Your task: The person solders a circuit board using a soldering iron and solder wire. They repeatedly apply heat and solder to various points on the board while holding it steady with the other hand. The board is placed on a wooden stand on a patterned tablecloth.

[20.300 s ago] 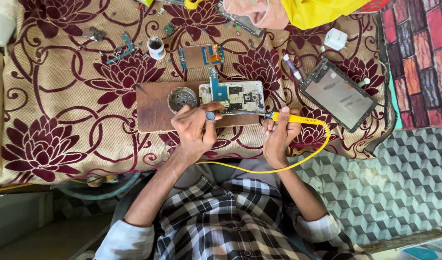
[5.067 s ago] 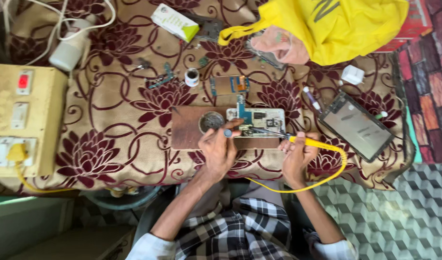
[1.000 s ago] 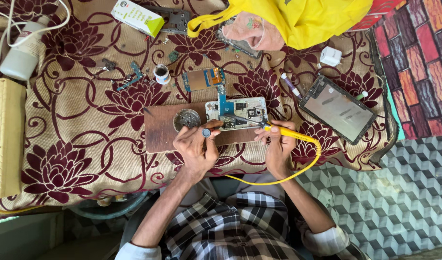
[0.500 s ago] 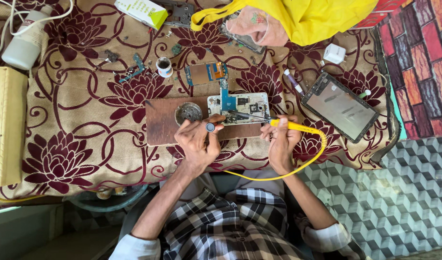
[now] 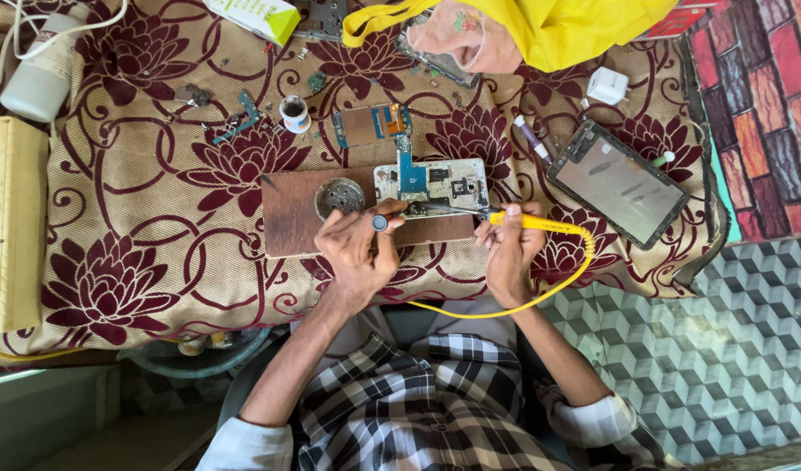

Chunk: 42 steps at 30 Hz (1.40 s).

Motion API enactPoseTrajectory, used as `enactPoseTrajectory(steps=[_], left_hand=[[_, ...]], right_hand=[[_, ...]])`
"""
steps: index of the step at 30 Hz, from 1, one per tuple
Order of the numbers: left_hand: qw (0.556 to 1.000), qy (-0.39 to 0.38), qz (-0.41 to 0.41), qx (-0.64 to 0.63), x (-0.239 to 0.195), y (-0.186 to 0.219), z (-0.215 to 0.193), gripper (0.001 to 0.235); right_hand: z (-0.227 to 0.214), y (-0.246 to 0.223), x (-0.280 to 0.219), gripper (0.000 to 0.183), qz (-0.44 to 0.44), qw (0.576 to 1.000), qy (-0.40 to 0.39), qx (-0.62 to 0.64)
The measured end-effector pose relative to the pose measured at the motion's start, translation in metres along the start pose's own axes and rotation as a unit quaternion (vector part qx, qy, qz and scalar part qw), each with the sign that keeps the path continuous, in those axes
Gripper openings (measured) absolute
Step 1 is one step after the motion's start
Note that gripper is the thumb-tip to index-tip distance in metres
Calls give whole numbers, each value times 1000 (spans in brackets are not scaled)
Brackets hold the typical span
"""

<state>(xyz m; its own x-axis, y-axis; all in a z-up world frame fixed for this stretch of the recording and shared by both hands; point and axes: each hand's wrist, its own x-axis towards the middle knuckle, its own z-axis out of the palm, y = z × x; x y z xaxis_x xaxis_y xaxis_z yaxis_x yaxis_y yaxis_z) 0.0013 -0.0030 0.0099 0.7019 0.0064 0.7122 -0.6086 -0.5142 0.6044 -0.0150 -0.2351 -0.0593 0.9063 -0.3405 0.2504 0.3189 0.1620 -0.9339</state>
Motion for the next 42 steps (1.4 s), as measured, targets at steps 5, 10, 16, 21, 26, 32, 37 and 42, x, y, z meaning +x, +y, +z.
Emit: enactPoseTrajectory(steps=[5, 10, 16, 21, 26, 32, 37, 42], left_hand=[[1000, 11, 19, 5, -1, -1, 0, 18], [1000, 3, 9, 2, 2, -1, 0, 19], [1000, -4, 6, -4, 2, 1, -4, 18], [1000, -9, 8, -5, 3, -1, -4, 17], [1000, -6, 5, -8, 0, -2, -2, 16], [1000, -5, 7, -3, 2, -2, -2, 18], [1000, -4, 7, -5, 3, 1, -3, 17], [1000, -11, 3, -9, 3, 1, -4, 17]], right_hand=[[-1, 2, 0, 23, -1, 998, 24, 66], [2, -1, 1, 23, -2, 998, 16, 66], [2, -5, -3, 24, -7, 1000, -15, 17], [1, -2, -7, 22, -56, 998, -6, -20], [1, 2, -9, 23, -71, 997, 18, 39], [1, 1, -9, 24, -54, 998, -11, 41], [-1, 1, -9, 23, -43, 999, -18, 24], [0, 1, -11, 21, -42, 999, -5, 5]])
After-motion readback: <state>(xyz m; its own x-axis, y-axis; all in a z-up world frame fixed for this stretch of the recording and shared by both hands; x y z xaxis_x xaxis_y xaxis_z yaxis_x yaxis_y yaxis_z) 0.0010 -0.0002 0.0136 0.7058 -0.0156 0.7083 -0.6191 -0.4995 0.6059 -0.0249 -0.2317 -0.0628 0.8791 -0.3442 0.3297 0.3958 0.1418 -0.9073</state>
